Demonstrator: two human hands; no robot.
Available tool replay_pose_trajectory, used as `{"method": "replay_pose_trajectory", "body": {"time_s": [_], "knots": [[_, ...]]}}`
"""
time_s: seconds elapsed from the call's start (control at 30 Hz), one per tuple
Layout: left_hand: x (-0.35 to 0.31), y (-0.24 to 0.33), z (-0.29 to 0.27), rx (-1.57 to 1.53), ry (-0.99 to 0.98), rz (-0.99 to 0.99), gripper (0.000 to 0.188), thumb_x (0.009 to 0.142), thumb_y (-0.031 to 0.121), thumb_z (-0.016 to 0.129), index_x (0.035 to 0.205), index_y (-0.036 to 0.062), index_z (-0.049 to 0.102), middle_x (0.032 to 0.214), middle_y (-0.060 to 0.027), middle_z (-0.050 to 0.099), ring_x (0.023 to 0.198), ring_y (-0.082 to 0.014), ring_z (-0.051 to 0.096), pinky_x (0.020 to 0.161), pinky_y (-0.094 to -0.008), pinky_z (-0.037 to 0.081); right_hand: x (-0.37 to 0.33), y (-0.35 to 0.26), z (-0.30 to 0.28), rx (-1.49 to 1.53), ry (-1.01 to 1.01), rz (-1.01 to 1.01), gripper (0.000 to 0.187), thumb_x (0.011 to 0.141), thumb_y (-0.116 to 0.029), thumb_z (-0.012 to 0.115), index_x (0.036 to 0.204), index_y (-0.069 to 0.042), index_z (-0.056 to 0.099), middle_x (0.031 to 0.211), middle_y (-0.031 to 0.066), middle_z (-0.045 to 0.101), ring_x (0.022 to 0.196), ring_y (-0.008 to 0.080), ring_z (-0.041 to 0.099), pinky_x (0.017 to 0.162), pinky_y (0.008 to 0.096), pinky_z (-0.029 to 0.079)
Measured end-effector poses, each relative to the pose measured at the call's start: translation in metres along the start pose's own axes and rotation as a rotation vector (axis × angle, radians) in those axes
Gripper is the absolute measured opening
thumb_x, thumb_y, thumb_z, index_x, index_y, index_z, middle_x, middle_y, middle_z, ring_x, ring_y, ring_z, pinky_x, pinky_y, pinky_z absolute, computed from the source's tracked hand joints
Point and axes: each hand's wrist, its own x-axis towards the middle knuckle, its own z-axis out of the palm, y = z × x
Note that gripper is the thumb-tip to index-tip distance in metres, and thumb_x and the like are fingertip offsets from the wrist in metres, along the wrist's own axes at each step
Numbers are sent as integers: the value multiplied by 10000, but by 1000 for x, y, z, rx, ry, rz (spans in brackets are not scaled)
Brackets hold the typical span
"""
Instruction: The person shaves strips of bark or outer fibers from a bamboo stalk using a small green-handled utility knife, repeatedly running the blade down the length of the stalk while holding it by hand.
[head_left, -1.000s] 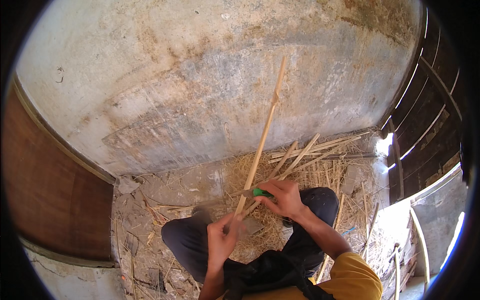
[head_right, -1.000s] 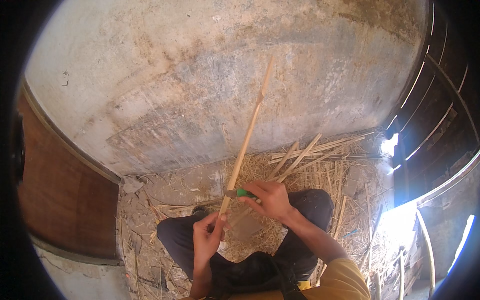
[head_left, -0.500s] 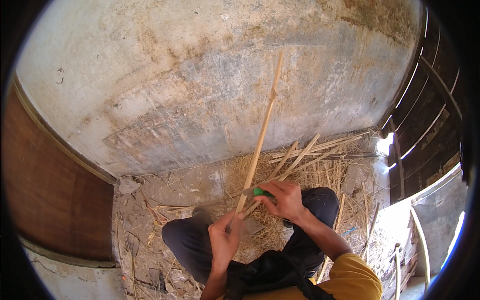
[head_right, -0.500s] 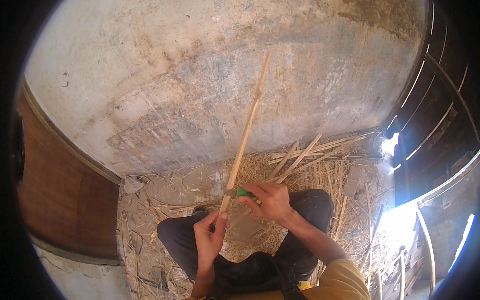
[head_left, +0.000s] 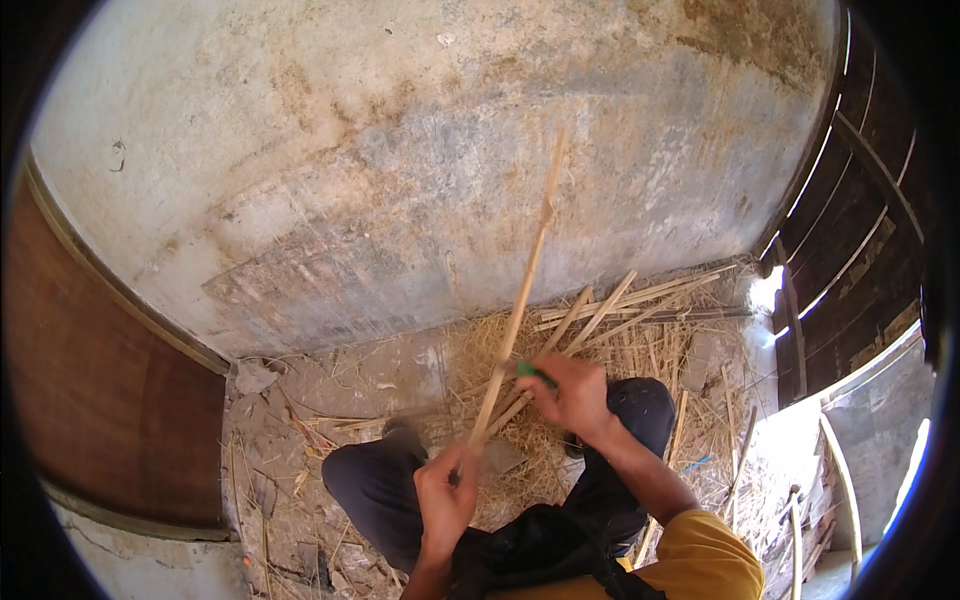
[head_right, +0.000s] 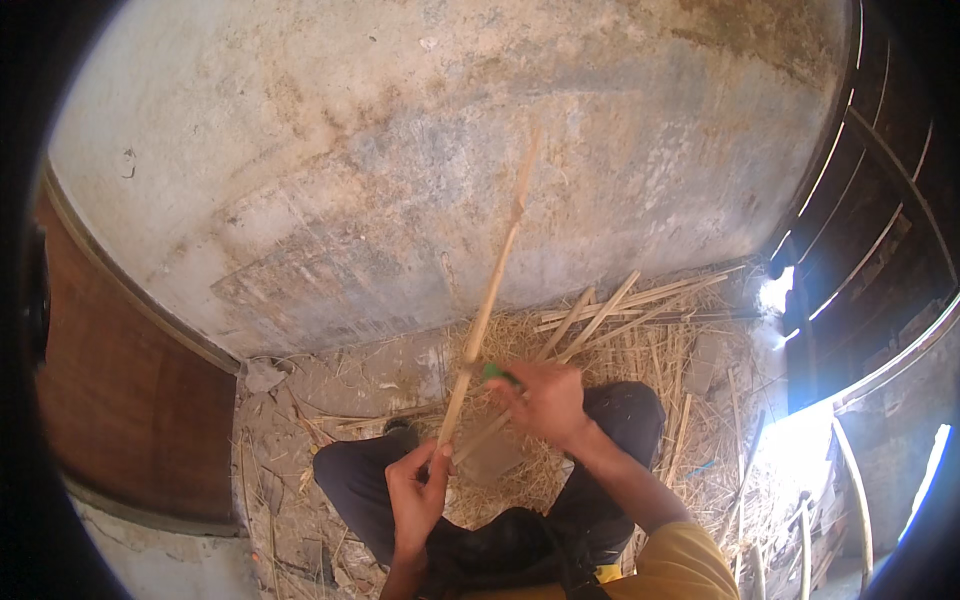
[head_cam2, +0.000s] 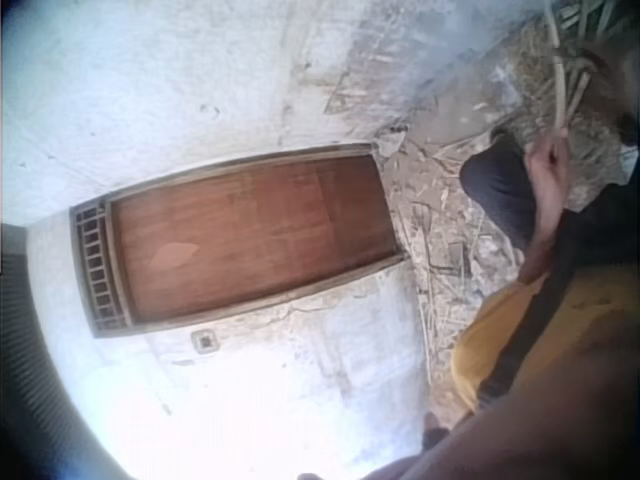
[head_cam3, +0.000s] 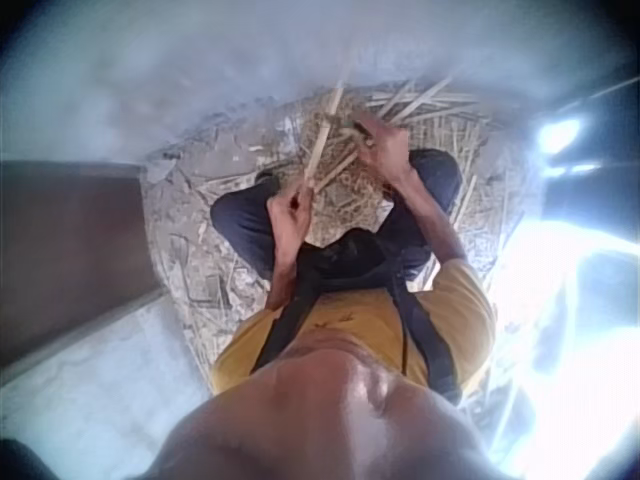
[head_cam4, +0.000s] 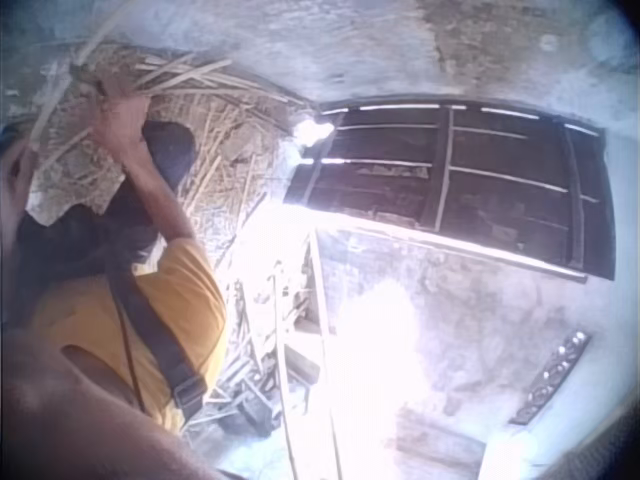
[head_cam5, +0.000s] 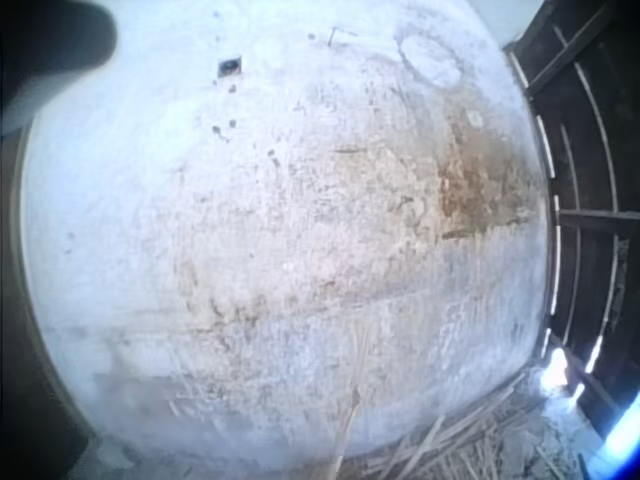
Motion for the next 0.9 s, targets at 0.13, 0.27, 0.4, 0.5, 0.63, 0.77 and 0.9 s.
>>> {"method": "replay_pose_trajectory", "body": {"time_s": [0.13,0.27,0.4,0.5,0.63,0.77,0.9], "knots": [[-10,-2,2,-75,43,-30,195,1047,100,689,1136,-40,792,691,-24,655,630,-36,541,551,-244,410,0,4,4,37,42,29,263,896,-294,869,1052,-97,791,948,72,799,715,277,759,592,379,580],[-18,-6,-3,-61,32,-45,187,1041,94,696,1125,-40,795,689,-38,668,633,-46,572,563,-244,433,-1,3,0,21,41,76,262,909,-274,857,1080,-84,798,954,96,804,735,303,767,619,390,592],[-34,-4,-12,-16,-51,-59,180,1035,95,704,1115,-34,803,684,-38,677,640,-57,601,580,-257,455,14,21,-12,-15,110,195,259,920,-251,848,1093,-66,798,965,117,806,759,323,772,641,387,595],[-43,-5,-14,-36,-45,-71,177,1029,93,713,1109,-35,805,684,-37,684,643,-60,615,569,-257,450,15,18,-15,15,110,221,247,937,-226,834,1103,-47,794,971,151,802,763,325,774,664,388,597],[-45,-15,-18,-60,-64,-94,156,1029,95,721,1073,-30,804,687,-15,681,615,-47,597,545,-235,437,7,16,-12,15,97,216,250,946,-217,828,1117,-39,785,961,168,796,779,320,779,679,389,601],[-44,-25,-22,-127,-38,-121,135,1007,118,767,1007,-15,791,708,-34,680,584,-47,547,525,-244,410,7,14,-10,69,19,272,273,959,-229,821,1140,-32,766,931,172,788,807,325,782,699,396,601],[-39,-33,-23,-95,-2,-63,126,1016,95,751,1011,-24,793,759,-24,708,601,-37,587,540,-220,433,6,16,-9,195,-5,359,295,970,-251,817,1148,-25,752,917,169,780,822,319,783,717,407,595]]}}
